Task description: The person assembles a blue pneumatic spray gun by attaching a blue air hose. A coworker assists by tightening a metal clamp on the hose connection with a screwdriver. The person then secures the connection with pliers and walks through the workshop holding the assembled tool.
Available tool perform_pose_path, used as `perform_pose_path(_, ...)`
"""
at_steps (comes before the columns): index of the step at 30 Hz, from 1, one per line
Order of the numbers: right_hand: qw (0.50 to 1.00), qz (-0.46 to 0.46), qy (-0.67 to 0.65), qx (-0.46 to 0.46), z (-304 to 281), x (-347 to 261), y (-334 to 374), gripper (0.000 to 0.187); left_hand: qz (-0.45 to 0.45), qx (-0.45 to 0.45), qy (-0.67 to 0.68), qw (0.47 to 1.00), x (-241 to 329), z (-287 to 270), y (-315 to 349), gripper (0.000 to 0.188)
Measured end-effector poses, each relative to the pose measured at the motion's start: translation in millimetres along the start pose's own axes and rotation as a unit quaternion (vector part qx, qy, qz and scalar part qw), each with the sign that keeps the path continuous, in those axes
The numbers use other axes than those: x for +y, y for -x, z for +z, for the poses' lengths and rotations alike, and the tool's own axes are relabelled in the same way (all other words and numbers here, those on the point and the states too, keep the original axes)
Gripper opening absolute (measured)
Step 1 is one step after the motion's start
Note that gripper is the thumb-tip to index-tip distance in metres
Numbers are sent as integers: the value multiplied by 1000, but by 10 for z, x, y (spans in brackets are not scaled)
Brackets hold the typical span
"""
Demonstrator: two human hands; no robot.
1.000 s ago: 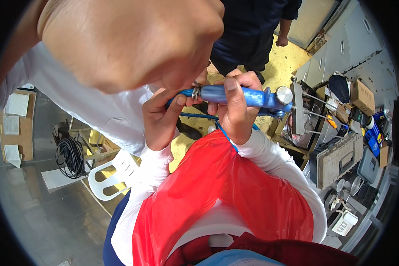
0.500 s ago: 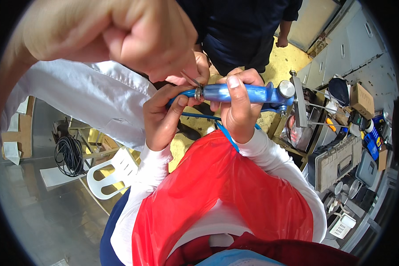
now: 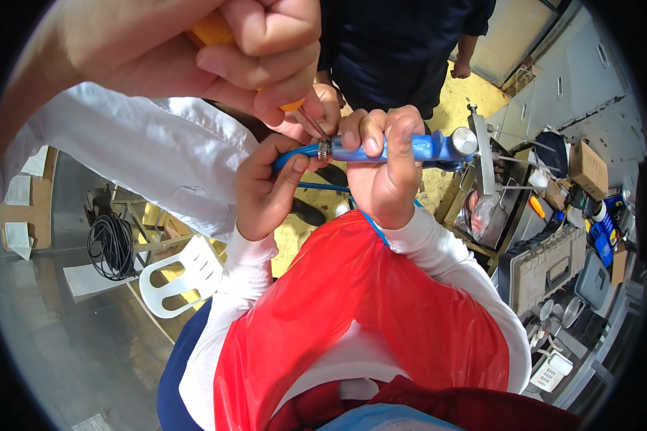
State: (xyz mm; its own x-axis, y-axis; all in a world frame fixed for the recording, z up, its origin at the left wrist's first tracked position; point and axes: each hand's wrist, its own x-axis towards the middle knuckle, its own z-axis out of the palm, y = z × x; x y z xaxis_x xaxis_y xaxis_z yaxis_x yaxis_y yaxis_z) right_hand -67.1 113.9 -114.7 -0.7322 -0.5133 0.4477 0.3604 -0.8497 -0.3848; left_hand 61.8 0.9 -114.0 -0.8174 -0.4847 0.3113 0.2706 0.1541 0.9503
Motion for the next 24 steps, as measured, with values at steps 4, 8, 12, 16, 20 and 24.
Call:
perform_pose_path(4, 995, -6, 86, 50, -24, -32, -56, 35, 10, -34, -88, 995, 91, 20, -46, 20)
perform_pose_path(8, 997, 15, 60, 50, -47, -53, -68, 34, 13, -15, -111, 994, 138, 112, -75, 22)
perform_pose_path(12, 993, 28, 77, 83, -29, -76, -70, 33, 30, -55, -89, 994, 158, 76, -129, 24)
perform_pose_path(16, 985, 76, 87, 125, 105, -182, -52, 32, 17, -69, -46, 996, 201, 84, -155, 23)
perform_pose_path(20, 985, 65, 88, 131, 54, -180, -36, 24, 19, -79, -45, 996, 222, 98, -177, 23)
perform_pose_path(24, 989, 53, 48, 133, 7, -149, 3, 16, 23, -85, -43, 995, 227, 116, -173, 23)
